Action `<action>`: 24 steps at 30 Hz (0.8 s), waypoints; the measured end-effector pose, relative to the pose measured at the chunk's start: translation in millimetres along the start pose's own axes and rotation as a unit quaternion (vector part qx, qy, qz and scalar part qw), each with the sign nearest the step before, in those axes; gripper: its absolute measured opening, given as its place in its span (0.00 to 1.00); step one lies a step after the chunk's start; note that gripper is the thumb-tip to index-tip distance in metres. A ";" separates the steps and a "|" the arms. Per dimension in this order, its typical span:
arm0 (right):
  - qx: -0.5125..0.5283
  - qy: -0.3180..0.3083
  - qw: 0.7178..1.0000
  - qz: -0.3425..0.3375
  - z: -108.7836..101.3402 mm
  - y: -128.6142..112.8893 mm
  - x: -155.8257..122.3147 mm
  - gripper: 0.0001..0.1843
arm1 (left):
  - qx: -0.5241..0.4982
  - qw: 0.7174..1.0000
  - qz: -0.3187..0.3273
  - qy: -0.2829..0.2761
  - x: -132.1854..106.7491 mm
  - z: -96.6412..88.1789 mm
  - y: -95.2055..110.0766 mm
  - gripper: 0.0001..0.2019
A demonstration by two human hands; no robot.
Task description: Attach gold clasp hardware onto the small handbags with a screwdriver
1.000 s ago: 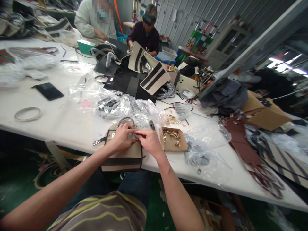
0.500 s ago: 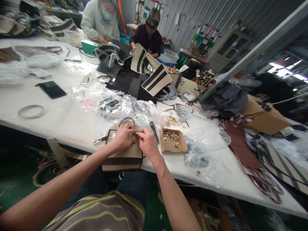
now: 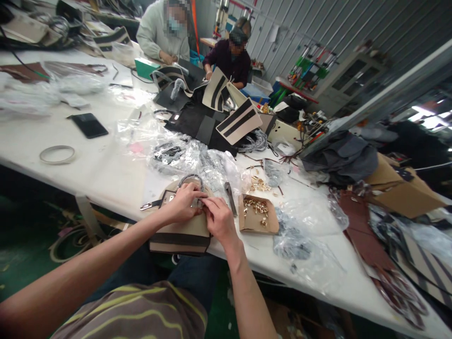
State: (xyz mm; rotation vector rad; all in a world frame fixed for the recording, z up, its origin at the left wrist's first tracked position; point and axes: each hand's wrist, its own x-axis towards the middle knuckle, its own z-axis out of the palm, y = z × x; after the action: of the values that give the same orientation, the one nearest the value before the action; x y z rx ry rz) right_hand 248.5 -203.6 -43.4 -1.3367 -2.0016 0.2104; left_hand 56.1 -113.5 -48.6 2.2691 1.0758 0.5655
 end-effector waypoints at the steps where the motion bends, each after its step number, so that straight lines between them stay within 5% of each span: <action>1: -0.001 0.004 1.000 0.000 1.4 0.8 -1.1 0.23 | 0.000 1.000 0.001 0.002 -0.2 0.4 0.1 0.28; 12: 0.011 0.013 1.000 0.016 -0.1 0.2 -1.1 0.21 | -0.006 1.000 0.008 0.005 -1.1 -0.9 0.4 0.28; 21: 0.037 -0.062 0.996 0.052 -17.4 -15.1 18.3 0.18 | 0.010 0.999 -0.019 -0.030 -2.2 -11.9 9.7 0.28; 24: 0.049 0.023 0.996 0.072 -45.1 -24.3 15.7 0.27 | -0.001 0.999 -0.022 -0.031 -3.2 -14.0 12.0 0.29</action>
State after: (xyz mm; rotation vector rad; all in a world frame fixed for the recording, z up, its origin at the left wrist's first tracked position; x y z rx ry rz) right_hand 255.7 -212.0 9.0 -1.4111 -1.8331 0.3376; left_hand 52.8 -118.0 -30.7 2.2412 1.0919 0.4742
